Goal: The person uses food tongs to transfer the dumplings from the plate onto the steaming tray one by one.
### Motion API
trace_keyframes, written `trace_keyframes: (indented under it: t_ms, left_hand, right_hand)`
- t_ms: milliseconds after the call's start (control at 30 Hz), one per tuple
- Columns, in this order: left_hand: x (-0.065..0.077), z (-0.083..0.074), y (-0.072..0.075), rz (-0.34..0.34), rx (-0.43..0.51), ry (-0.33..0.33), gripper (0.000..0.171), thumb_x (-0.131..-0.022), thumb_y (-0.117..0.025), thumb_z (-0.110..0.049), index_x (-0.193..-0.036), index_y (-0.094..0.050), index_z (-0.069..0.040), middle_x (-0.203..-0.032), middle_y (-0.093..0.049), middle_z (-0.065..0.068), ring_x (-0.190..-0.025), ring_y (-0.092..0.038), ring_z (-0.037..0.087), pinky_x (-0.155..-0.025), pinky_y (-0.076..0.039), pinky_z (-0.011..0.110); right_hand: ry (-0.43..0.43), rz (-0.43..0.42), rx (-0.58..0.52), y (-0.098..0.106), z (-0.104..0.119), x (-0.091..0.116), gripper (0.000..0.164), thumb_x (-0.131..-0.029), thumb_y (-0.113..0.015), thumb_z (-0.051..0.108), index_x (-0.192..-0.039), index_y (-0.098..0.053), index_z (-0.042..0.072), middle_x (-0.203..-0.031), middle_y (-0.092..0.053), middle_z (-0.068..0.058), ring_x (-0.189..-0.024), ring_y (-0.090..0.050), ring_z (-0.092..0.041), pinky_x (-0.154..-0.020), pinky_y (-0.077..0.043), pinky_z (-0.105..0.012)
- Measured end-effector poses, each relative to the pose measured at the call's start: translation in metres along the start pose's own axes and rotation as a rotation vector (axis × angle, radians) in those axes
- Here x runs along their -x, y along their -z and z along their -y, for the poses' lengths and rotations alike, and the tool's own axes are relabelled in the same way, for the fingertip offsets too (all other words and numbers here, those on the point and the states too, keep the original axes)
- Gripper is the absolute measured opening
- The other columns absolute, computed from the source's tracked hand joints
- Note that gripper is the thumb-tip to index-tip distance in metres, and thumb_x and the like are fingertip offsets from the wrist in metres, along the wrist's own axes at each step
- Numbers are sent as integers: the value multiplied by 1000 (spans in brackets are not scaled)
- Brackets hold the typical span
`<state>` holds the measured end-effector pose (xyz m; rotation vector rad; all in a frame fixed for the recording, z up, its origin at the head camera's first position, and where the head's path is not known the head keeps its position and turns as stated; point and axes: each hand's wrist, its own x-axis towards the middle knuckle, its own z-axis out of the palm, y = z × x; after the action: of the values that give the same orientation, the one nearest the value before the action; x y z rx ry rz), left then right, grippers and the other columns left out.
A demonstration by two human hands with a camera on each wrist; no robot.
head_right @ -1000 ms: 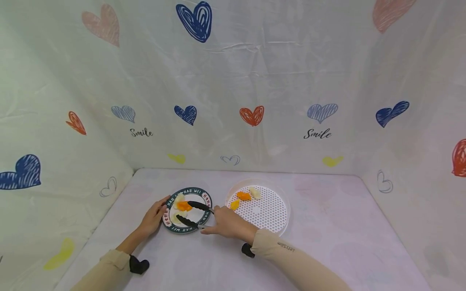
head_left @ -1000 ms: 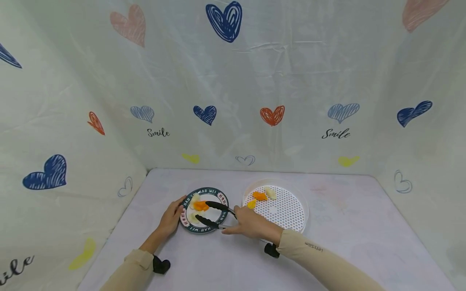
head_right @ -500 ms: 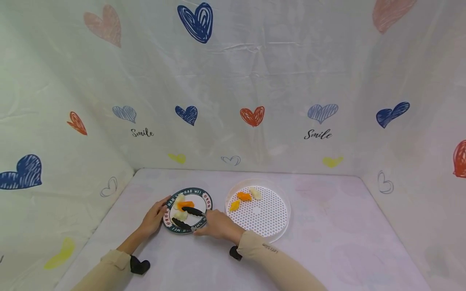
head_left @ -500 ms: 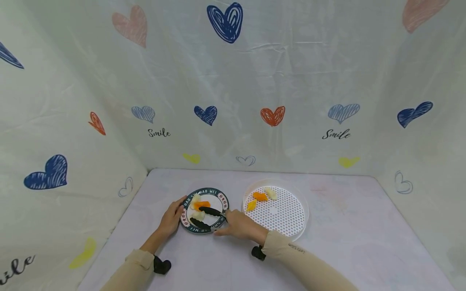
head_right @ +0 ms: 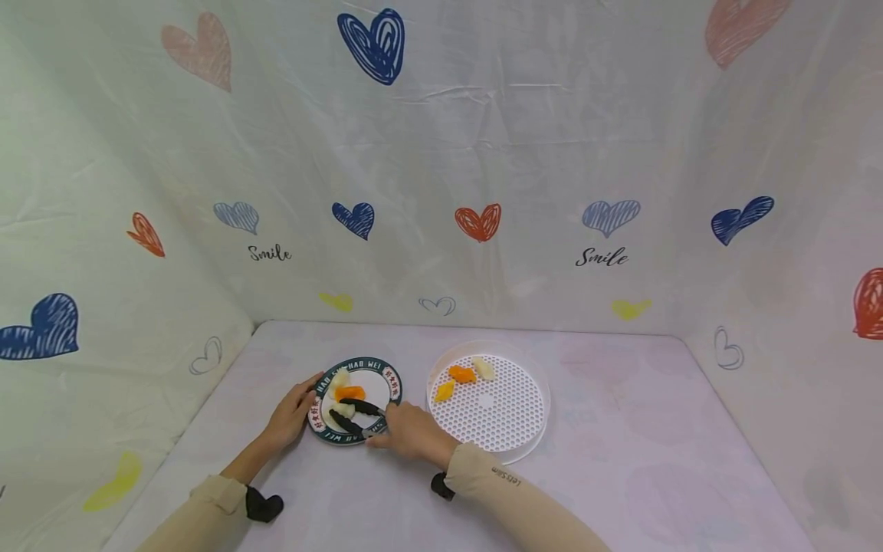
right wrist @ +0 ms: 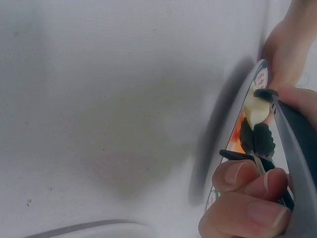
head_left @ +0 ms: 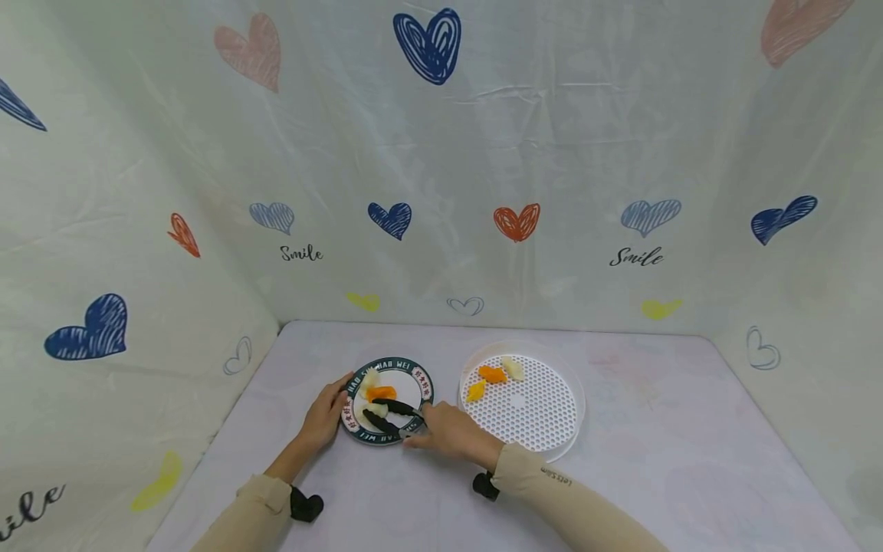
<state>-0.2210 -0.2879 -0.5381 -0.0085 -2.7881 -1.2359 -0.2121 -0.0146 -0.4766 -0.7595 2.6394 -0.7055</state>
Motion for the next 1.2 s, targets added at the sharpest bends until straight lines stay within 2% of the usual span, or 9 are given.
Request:
trace_keyframes:
  t_ms: [300,433,633,767,1000,1200]
  left_hand:
    - [0,-1,0,14,-3,12,45,-109,-39,-15,-152,-38,-1,-130,-51,24,-117,-47,37,-109,-33,57]
    - [0,0,1,9,-11,2,44,-109,-40,-15,-151,-39,-1,-123,-53,22,-109,-48,35,-102,-39,54]
    - [1,-1,1,-10,-23,-21,43,-109,-40,-13,-149,-41,0,-120,-54,22,-104,-49,33,-97,-40,51]
    - [1,-1,-1,-18,-27,-19,43,-108,-41,-12,-149,-41,1,-119,-54,21,-103,-49,32,-95,-40,51]
    - [0,1,-2,0,-11,25,44,-109,-39,-12,-152,-38,-3,-124,-52,22,-108,-47,34,-102,-38,53]
    - [0,0,-2,2,-6,23,44,-109,-39,-13,-152,-38,-2,-131,-50,25,-117,-47,38,-108,-35,57]
  right_hand:
    - [9,-4,15,1,0,6,49,-89,-72,49,-102,-62,2,-68,-51,-2,-56,-44,-11,-47,-36,-23]
    - [24,-15,21,4,-1,9,52,-89,-71,49,-107,-62,1,-69,-52,-1,-57,-45,-10,-48,-39,-24]
    - [32,-24,0,11,-5,16,59,-91,-68,51,-118,-61,-2,-67,-51,0,-57,-46,-10,-48,-40,-24]
    - [31,-39,-29,19,-10,21,59,-91,-67,51,-116,-61,-2,-66,-49,0,-56,-45,-10,-48,-39,-24]
    - [23,-53,-30,29,-18,33,63,-91,-69,49,-123,-59,-4,-70,-52,0,-59,-46,-11,-49,-40,-25]
    - [30,-72,-80,38,-28,44,71,-91,-68,52,-129,-56,-7,-70,-53,-1,-58,-48,-10,-49,-42,-24]
